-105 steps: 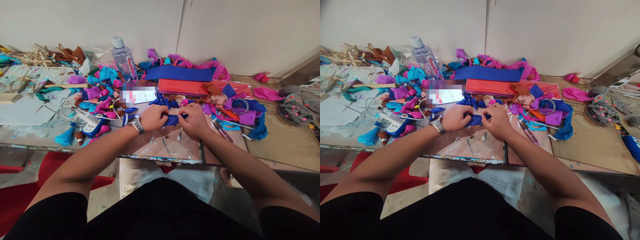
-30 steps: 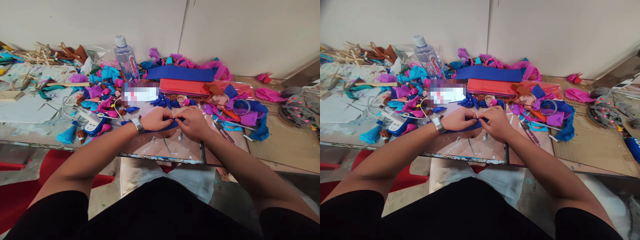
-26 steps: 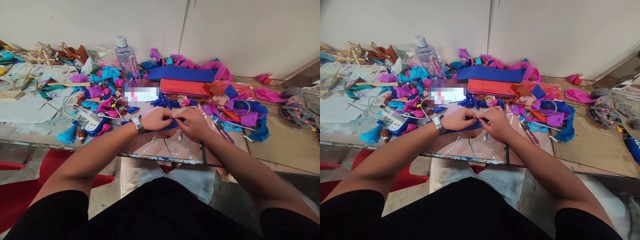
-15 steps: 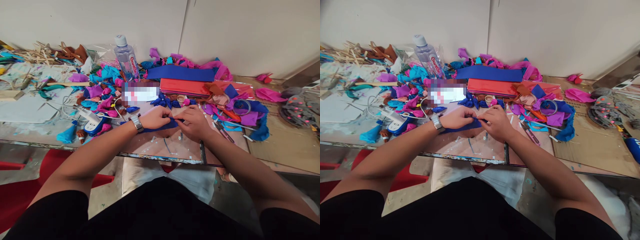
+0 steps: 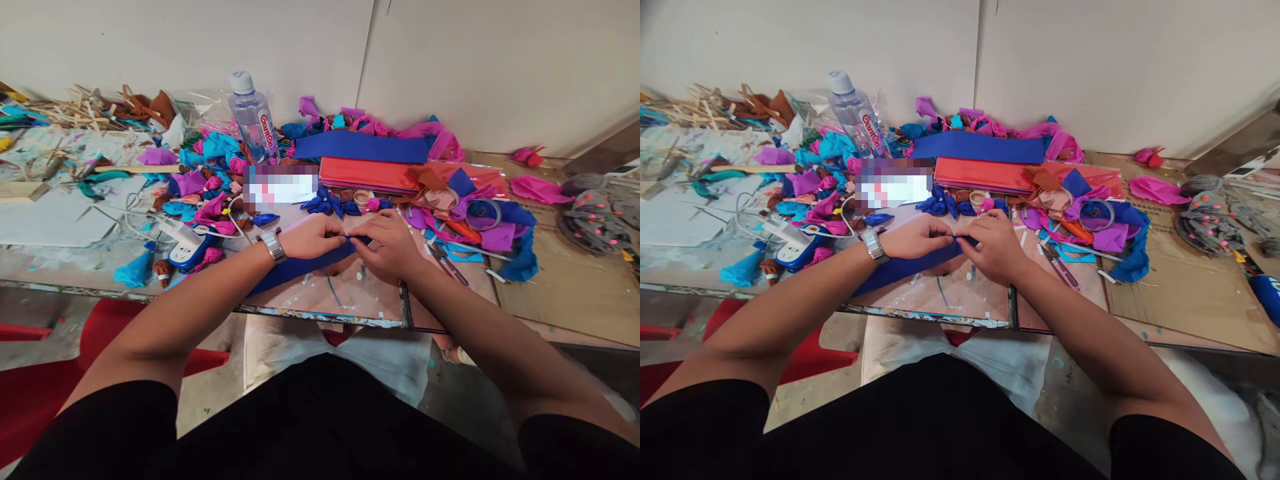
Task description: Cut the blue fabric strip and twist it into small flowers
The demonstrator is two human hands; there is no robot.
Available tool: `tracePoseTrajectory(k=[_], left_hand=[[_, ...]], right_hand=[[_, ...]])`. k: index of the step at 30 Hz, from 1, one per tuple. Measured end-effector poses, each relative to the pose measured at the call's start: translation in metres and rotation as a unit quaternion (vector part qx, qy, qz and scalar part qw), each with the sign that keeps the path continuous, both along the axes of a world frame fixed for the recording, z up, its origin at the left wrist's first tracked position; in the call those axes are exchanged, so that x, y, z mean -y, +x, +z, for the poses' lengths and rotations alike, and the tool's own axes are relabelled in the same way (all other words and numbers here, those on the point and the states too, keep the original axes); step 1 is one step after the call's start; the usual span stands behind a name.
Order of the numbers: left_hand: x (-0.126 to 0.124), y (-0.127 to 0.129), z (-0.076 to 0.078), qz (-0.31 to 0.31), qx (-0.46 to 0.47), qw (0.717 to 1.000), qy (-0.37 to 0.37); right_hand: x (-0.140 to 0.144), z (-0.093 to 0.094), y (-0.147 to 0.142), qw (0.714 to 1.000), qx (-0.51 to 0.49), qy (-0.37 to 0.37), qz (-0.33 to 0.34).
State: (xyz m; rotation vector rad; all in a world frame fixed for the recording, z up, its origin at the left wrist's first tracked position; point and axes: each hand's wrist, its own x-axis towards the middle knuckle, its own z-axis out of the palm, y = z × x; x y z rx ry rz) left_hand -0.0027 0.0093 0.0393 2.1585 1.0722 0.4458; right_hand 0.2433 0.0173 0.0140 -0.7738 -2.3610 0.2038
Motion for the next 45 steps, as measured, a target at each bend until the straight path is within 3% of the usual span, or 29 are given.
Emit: tracePoseTrajectory(k=[16, 30, 45], left_hand=[[0.001, 0.001, -0.004, 0.001, -0.013, 1.000, 0.019], [-0.007, -0.003, -0.007, 0.009, 0.095, 0.989, -0.116], [-0.007, -0.001, -0.013, 0.019, 0.088, 0.995, -0.047]], right_hand=[[0.002, 0.001, -0.002, 1.000, 0.020, 0.015, -0.012], [0.001, -0.001, -0.001, 0.998, 0.008, 0.060, 0.002], [0.001, -0.001, -0.002, 0.998, 0.007, 0.058, -0.008]])
